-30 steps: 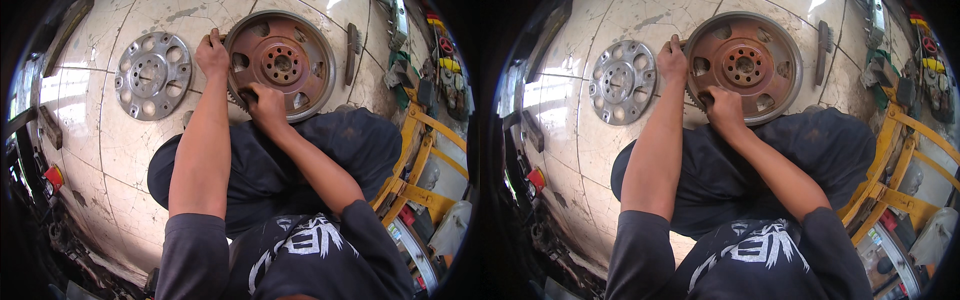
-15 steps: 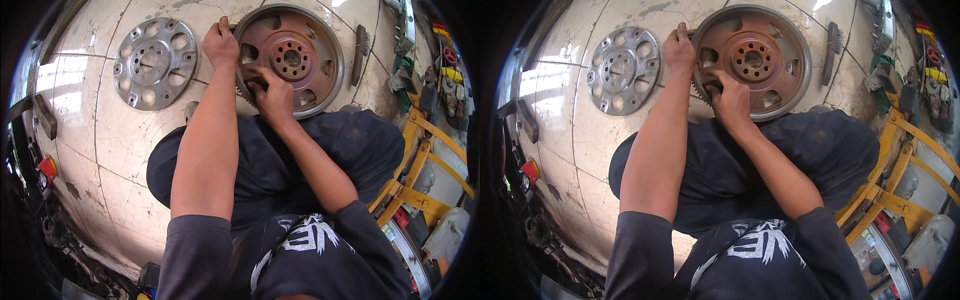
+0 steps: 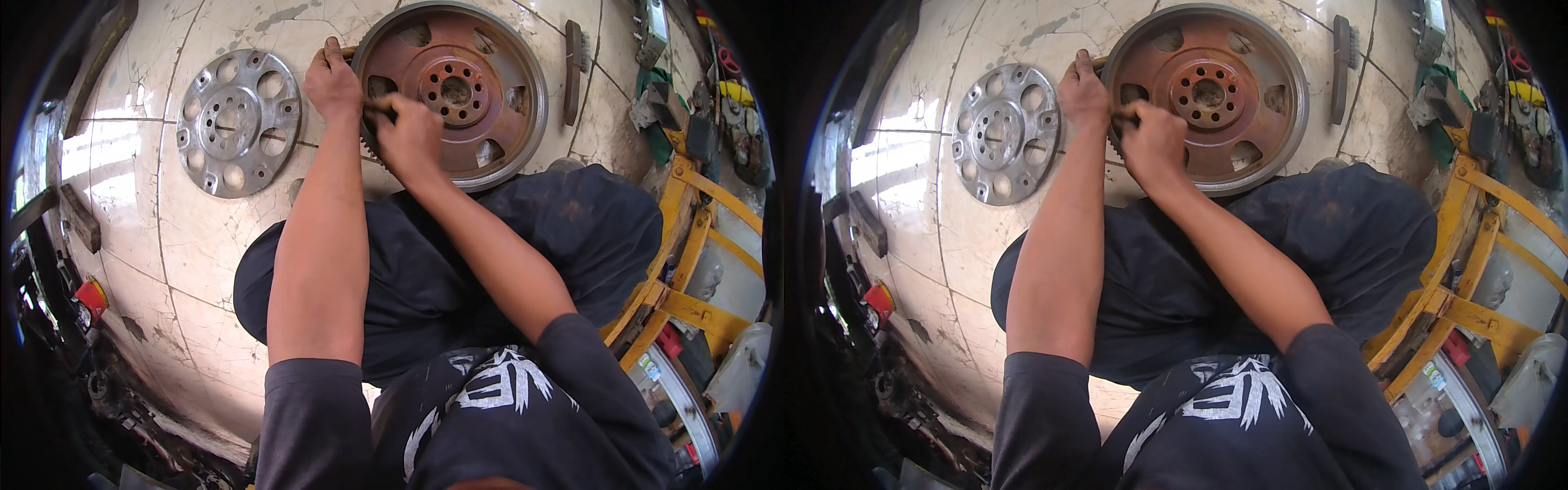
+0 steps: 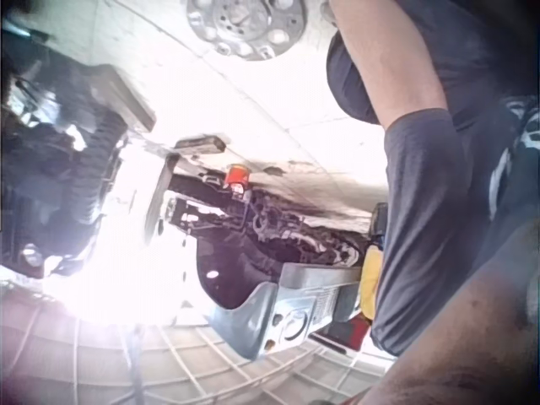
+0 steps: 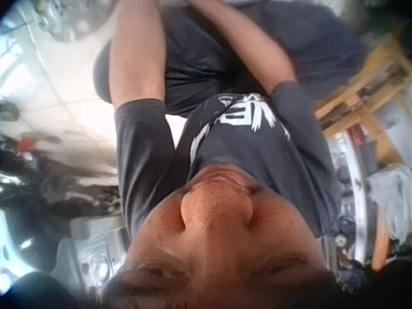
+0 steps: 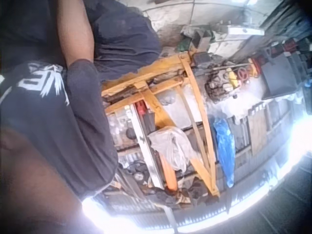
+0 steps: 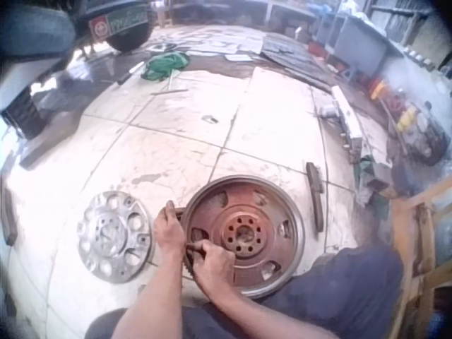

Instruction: The person sits on the floor and scrubs a rusty brake drum using a wire brush and a cloth. They rotate the drum to clean different sections, alternating between brushing and wiping to remove rust and debris.

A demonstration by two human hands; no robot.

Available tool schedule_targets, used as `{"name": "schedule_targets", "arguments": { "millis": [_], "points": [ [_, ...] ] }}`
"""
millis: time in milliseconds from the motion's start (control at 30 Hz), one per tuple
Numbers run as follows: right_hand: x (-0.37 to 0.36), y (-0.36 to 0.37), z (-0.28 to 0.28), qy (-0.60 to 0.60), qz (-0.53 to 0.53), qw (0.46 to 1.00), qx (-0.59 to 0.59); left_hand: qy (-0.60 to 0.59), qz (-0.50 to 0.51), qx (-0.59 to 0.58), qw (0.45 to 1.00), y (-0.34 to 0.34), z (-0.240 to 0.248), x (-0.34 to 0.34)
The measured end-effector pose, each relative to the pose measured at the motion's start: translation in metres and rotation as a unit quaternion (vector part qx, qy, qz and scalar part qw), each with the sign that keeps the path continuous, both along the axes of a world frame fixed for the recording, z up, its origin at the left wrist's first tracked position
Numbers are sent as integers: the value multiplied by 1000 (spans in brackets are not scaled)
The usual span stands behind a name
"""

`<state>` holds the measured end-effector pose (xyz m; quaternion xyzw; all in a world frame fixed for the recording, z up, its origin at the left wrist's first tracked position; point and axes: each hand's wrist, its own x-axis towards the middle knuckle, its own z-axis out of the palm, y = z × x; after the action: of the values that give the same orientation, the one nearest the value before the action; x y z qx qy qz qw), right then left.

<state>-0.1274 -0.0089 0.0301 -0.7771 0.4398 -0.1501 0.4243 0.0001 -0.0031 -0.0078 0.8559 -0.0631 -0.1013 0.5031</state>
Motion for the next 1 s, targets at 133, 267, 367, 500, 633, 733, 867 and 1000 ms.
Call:
{"name": "schedule_targets", "arguments": {
  "millis": [133, 267, 367, 500, 633, 733, 867, 1000],
  "points": [
    [-5, 2, -2, 0, 24, 1000, 10, -29, 3, 0, 1000, 5, -10, 6],
    [-41, 9, 6, -5, 23, 995, 95, 6, 14, 4, 1000, 4, -7, 3],
    [1, 2, 0, -12, -15, 999, 38, 13, 19, -17, 1000, 1, -15, 6],
    [-16, 4, -4, -30, 25, 999, 32, 26, 22, -56, 998, 6, -24, 9],
    [-35, 9, -8, -40, 54, 997, 43, 12, 25, -39, 999, 8, -32, 13],
    [-6, -6, 2, 7, 25, 999, 46, -19, 3, -18, 1000, 3, -23, 10],
    [-24, -8, 1, 0, 54, 997, 58, 9, 5, -37, 999, 1, -16, 7],
    [-42, 1, 9, 3, 40, 991, 128, -4, 7, -50, 999, 9, -34, 16]
  ]
}}
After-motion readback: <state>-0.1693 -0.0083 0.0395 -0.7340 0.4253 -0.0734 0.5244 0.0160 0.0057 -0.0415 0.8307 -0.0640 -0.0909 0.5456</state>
